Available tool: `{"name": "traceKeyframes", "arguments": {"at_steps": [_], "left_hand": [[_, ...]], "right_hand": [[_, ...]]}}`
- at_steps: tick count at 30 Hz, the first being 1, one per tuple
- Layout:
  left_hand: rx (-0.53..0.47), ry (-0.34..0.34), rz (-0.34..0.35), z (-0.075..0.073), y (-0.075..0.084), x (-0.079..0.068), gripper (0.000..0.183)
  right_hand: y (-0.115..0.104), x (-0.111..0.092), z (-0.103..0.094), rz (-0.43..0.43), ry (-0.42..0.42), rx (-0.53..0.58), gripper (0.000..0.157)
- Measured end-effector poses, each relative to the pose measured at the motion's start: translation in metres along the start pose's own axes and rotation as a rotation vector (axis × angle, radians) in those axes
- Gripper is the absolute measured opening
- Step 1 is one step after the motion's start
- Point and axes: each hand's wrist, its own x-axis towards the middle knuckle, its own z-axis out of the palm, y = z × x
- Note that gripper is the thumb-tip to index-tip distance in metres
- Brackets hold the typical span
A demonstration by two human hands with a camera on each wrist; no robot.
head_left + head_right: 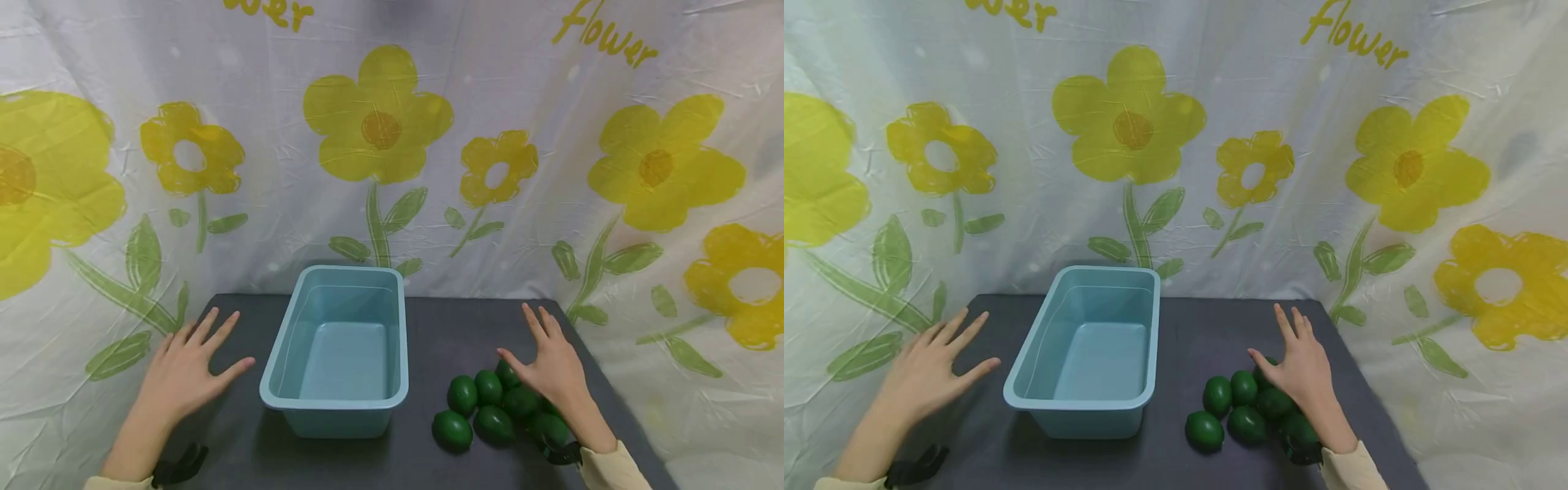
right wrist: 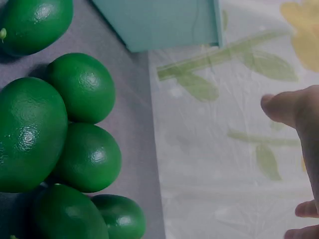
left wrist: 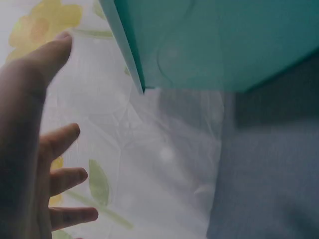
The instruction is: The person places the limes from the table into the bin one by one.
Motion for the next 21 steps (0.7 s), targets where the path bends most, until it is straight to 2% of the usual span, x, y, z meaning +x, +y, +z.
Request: {"name": "traceKeyframes", "arguments": {"at_steps": [4, 7, 9, 13, 21], "left_hand": [[-0.204, 0.015, -0.003, 0.001, 0.005, -0.002, 0.081], [-0.359, 0.058, 0.002, 0.006, 0.01, -0.003, 0.071], [-0.425, 0.098, 0.015, 0.014, 0.013, -0.003, 0.065], [-0.527, 0.146, 0.039, 0.032, 0.02, -0.004, 0.059], [-0.79, 0.164, 0.042, 0.058, 0.035, -0.007, 0.054]], "right_hand": [[0.008, -0.008, 0.0, 0.05, 0.043, 0.06, 0.093], [0.014, -0.015, -0.001, 0.097, 0.074, 0.098, 0.09], [0.019, -0.022, -0.003, 0.139, 0.078, 0.121, 0.088], [0.03, -0.036, -0.005, 0.244, 0.048, 0.159, 0.087], [0.051, -0.068, 0.004, 0.414, -0.028, 0.188, 0.088]]}}
